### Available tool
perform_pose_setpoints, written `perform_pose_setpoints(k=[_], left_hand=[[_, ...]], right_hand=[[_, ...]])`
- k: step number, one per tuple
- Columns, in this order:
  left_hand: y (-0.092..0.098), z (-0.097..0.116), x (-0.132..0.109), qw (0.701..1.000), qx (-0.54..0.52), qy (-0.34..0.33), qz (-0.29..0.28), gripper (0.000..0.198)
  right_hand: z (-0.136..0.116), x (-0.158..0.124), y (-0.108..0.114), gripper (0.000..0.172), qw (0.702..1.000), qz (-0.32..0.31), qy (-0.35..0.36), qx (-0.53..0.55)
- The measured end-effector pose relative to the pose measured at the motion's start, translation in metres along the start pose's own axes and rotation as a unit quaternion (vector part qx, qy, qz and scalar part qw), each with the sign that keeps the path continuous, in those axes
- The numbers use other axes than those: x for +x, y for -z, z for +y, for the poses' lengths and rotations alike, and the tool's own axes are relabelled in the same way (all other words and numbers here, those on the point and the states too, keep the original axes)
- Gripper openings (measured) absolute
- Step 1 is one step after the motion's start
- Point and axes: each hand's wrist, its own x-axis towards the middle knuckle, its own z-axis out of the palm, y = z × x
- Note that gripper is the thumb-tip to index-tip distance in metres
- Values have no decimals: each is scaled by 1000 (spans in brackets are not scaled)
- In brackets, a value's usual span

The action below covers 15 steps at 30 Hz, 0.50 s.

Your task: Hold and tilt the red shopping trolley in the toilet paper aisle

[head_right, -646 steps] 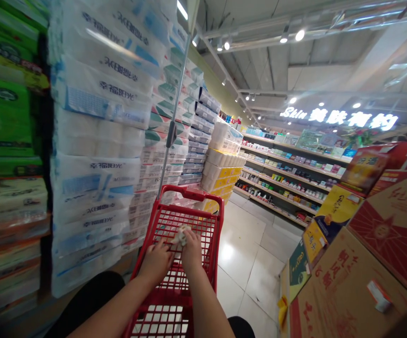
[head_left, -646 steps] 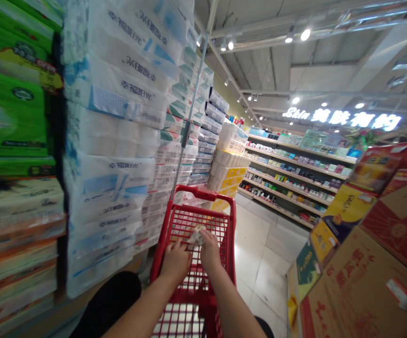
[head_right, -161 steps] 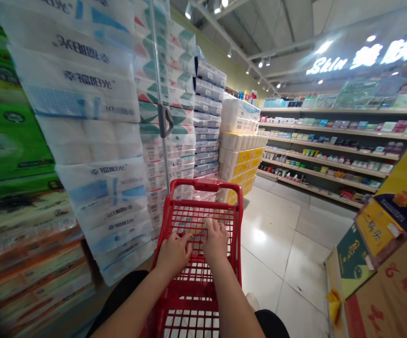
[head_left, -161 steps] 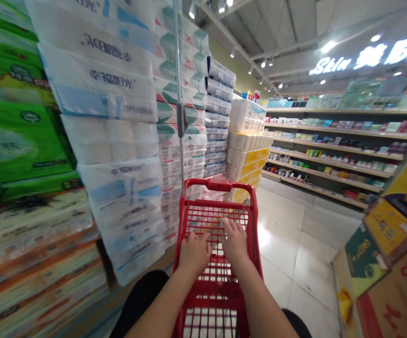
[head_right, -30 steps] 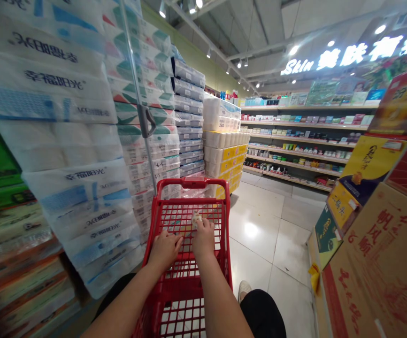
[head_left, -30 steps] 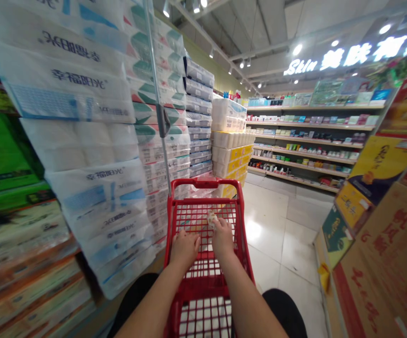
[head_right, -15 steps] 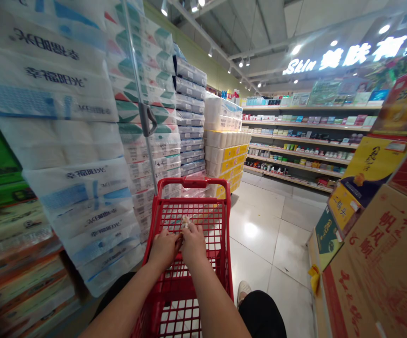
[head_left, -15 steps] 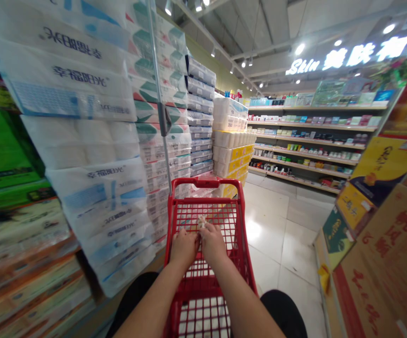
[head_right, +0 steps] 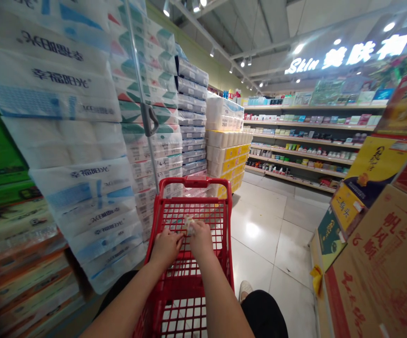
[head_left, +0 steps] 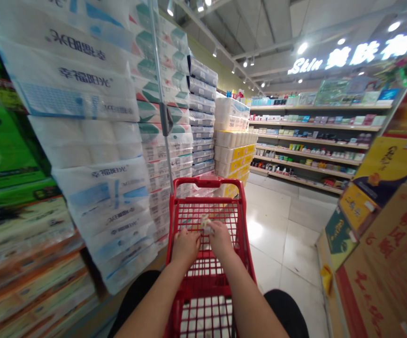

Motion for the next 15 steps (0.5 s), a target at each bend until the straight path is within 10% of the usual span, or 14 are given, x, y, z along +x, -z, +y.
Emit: perform_pose_setpoints(k=[15], left_hand=[[-3,-2,0,1000,-2,1,4,32]], right_hand=[[-10,-2,1,43,996,2,-33,-77]])
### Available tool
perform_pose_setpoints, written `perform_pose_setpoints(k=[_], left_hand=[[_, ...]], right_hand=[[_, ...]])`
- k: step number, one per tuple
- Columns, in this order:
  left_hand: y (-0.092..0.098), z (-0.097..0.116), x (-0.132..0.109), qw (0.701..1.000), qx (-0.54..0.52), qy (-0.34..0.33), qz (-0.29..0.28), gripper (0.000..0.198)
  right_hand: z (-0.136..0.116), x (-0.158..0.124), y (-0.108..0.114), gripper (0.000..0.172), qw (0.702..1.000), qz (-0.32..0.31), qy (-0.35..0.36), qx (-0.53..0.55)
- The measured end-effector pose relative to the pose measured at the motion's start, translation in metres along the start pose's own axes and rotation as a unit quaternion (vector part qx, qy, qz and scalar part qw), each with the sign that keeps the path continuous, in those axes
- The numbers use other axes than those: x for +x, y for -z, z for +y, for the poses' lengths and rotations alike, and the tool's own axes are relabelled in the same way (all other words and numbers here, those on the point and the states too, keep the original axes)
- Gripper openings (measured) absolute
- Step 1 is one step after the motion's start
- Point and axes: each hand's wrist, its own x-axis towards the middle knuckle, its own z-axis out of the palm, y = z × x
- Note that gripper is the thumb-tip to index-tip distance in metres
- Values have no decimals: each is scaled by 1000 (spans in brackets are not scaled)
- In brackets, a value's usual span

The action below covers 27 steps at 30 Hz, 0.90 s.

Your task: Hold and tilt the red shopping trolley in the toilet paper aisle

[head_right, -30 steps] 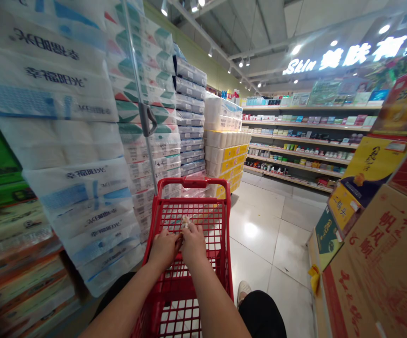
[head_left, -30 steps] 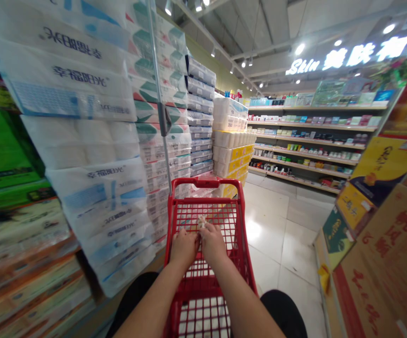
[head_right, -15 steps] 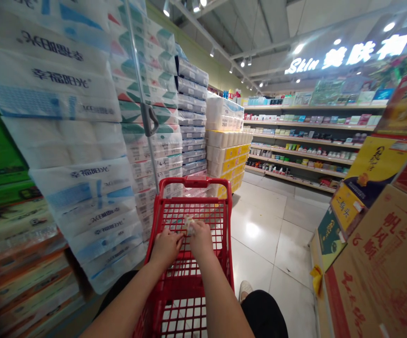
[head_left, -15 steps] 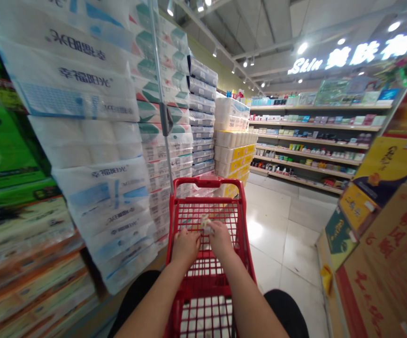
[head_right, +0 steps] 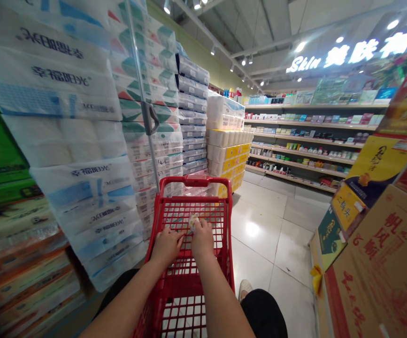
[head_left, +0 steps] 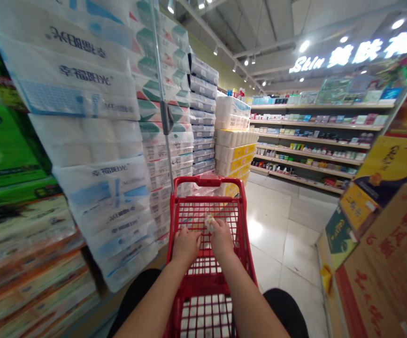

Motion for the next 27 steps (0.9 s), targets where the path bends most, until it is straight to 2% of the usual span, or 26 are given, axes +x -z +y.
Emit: perform_pose_setpoints(k=[4,10,16,20,22,27], left_hand=[[3,1,-1,1000,4,-2,-12,31],[3,2,-1,1000,-9,11,-6,33],[2,0,-1,1000,-8,2,-4,33],[5,2,-1,1000,-11,5,-8,33],[6,2,-1,1000,-13,8,-10,32],[3,1,-1,1000,-5,3,6,32]], right_hand=[[-4,-2,0,33,997,-45,62,4],[9,3,12,44,999,0,-44,-15],[4,1,11,37,998,-56,28,-11],[7,3,16,35,996,-12,-56,-63],[6,2,15,34,994,-10,-69,-84],[2,2,15,36,997,-53,3,-60]])
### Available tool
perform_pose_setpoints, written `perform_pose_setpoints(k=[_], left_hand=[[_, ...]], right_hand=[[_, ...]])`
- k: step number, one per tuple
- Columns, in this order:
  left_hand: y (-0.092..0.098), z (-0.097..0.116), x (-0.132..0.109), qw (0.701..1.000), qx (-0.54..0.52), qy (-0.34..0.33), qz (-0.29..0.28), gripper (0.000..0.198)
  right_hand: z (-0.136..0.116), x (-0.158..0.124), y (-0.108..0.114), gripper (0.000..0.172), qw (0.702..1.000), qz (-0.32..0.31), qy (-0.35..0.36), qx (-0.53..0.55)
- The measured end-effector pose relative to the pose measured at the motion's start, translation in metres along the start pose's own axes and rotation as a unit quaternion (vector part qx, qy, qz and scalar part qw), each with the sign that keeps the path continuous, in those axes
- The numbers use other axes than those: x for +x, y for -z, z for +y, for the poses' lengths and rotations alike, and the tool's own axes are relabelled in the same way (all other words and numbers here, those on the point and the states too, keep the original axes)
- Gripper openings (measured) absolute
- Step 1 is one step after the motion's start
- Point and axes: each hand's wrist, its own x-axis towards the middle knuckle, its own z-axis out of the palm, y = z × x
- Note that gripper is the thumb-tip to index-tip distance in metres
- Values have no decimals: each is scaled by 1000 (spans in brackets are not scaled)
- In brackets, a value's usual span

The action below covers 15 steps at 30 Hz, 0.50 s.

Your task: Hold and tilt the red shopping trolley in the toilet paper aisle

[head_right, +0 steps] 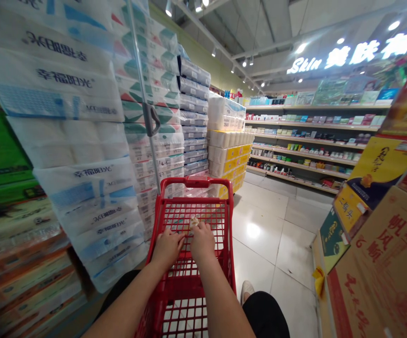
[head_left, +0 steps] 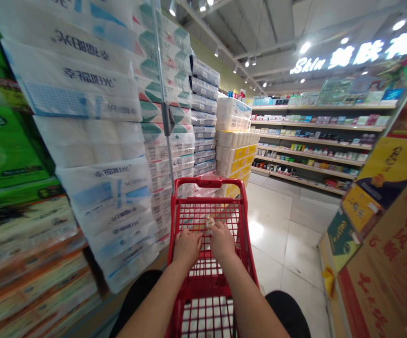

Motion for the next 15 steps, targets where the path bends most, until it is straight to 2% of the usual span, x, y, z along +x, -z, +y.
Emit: perform_pose_setpoints(k=[5,7,11,15], left_hand=[[0,-1,0,1000,-9,0,2,32],[-1,-1,0,1000,-5,1,7,32],[-3,-2,0,1000,3,-3,11,32],[0,-1,-1,1000,-6,3,0,33]], right_hand=[[12,3,8,36,994,49,-99,-12],[10,2,6,37,996,40,-75,-5],[3,1,1,39,1000,-2,23,15],[9,3,5,39,997,40,-60,-11]])
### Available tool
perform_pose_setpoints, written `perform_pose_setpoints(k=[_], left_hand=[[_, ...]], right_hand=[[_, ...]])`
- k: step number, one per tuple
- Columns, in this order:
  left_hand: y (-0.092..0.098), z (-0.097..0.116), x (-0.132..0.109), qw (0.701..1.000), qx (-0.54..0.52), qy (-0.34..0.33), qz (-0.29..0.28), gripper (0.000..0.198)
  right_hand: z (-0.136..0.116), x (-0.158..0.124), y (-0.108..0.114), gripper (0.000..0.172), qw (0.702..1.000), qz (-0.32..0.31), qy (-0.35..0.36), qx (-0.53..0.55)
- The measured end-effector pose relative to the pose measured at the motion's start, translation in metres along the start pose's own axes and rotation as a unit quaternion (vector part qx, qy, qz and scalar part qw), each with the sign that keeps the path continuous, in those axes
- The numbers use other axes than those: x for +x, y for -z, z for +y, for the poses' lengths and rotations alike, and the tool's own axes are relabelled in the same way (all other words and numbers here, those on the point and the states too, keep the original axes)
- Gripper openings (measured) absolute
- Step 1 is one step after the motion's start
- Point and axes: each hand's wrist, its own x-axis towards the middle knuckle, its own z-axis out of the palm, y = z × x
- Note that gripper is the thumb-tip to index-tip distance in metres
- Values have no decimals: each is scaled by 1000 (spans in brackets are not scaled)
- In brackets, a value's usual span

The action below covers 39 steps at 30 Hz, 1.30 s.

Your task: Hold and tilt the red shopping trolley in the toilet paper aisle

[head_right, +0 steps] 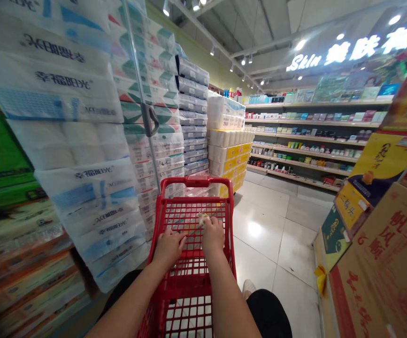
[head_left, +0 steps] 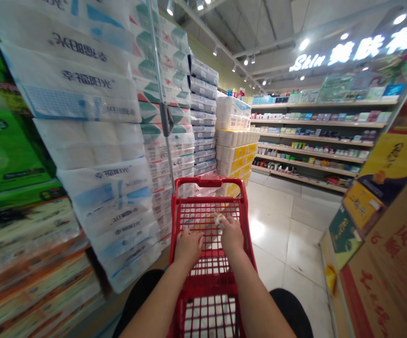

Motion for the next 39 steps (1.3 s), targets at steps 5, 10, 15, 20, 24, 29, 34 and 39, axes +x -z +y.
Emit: perform_pose_setpoints(k=[5,10,15,20,24,29,34,39], left_hand=[[4,1,0,1000,5,2,-14,33],[6,2,-1,1000,-2,3,-20,35],[7,4,-1,999,-6,14,-30,35],[5,2,-1,1000,-8,9,-16,34],[3,1,-1,1000,-3,5,-13,35],[3,2,-1,1000,-4,5,-3,34],[5,2,-2,1000,-5,7,-18,36],[4,2,-2,1000,-2,10,-11,33]], right_hand=[[-9,-4,-2,39,996,-48,74,-9],[-9,-4,-2,40,998,-39,58,-7],[-3,-1,0,39,999,-33,15,-24],[4,2,2,41,999,-28,15,2],[11,4,4,44,999,19,-35,-19],[8,4,1,41,999,-22,42,19],[14,6,2,43,999,28,-38,-2],[9,4,-2,40,998,-29,57,16]])
